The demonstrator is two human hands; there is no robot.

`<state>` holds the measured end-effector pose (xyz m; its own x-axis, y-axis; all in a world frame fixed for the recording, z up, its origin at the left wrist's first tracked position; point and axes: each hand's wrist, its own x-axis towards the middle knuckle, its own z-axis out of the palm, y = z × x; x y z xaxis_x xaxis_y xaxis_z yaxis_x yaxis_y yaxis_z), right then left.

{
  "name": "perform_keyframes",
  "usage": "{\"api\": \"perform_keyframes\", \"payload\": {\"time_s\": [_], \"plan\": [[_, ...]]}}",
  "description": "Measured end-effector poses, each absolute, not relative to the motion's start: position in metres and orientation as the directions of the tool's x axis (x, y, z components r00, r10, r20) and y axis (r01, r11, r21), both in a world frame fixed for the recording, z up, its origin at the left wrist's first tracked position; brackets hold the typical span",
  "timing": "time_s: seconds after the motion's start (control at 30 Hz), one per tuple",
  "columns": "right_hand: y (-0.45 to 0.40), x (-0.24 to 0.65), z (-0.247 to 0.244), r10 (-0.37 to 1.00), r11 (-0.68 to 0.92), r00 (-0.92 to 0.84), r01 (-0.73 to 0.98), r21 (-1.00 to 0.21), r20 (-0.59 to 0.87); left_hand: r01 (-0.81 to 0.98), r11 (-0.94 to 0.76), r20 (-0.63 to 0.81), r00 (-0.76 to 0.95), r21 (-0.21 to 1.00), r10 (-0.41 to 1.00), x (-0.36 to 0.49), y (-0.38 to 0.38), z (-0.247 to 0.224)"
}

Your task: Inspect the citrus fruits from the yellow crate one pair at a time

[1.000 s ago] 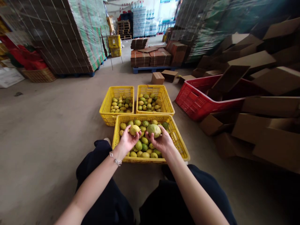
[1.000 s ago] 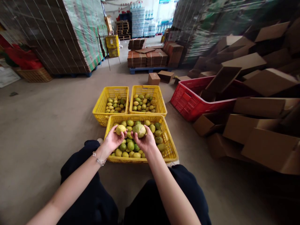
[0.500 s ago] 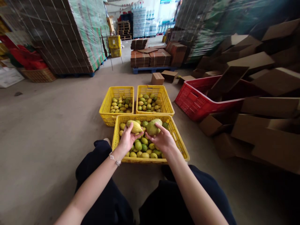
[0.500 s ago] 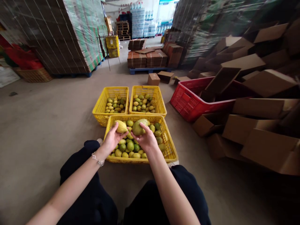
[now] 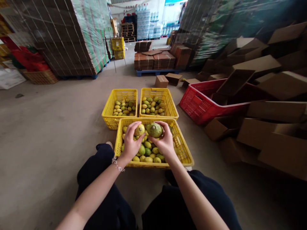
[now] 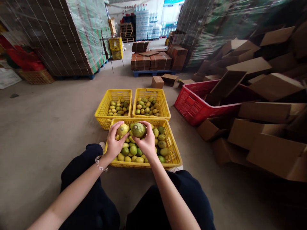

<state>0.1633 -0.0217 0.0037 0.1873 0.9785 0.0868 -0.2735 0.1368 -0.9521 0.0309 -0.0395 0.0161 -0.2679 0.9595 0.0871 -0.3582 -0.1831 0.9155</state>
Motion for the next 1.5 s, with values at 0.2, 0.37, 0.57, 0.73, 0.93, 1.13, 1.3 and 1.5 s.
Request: {"api": "perform_keyframes", "payload": {"time_s": [0.2, 0.37, 0.57, 0.73, 0.93, 1.13, 1.3, 1.5], "plan": [[-0.027, 0.162, 0.01, 0.956, 0.24, 0.211, -0.167, -0.956, 0.204, -0.397, -0.118, 0.054, -0.169, 0.91, 0.984, 0.028, -0.039, 0.012], [-0.028, 0.164, 0.01, 0.953, 0.264, 0.186, -0.124, -0.957, 0.239, -0.303, -0.186, 0.15, -0.14, 0.935, 0.979, 0.025, -0.037, 0.009], [-0.026, 0.173, 0.013, 0.994, 0.091, 0.087, -0.339, -0.936, 0.065, -0.393, -0.101, 0.032, -0.178, 0.914, 0.984, 0.02, -0.035, 0.008], [-0.025, 0.181, 0.014, 0.999, 0.033, 0.017, -0.328, -0.944, 0.029, -0.629, 0.097, -0.155, -0.038, 0.772, 0.987, 0.012, -0.022, 0.005], [-0.023, 0.176, 0.013, 0.994, -0.105, -0.066, -0.357, -0.928, -0.087, -0.704, 0.263, -0.235, 0.14, 0.66, 0.962, 0.011, -0.013, 0.001], [-0.024, 0.163, 0.009, 0.992, -0.129, -0.039, -0.277, -0.952, -0.123, -0.696, 0.223, -0.179, 0.136, 0.682, 0.974, 0.017, -0.012, -0.007], [-0.027, 0.153, 0.0, 0.99, -0.138, -0.001, -0.236, -0.962, -0.142, -0.627, 0.169, -0.189, 0.035, 0.76, 0.981, 0.023, -0.02, -0.014], [-0.024, 0.148, -0.006, 0.973, -0.231, -0.06, -0.37, -0.9, -0.225, -0.586, 0.247, -0.301, 0.005, 0.772, 0.954, 0.025, -0.018, -0.015]]}}
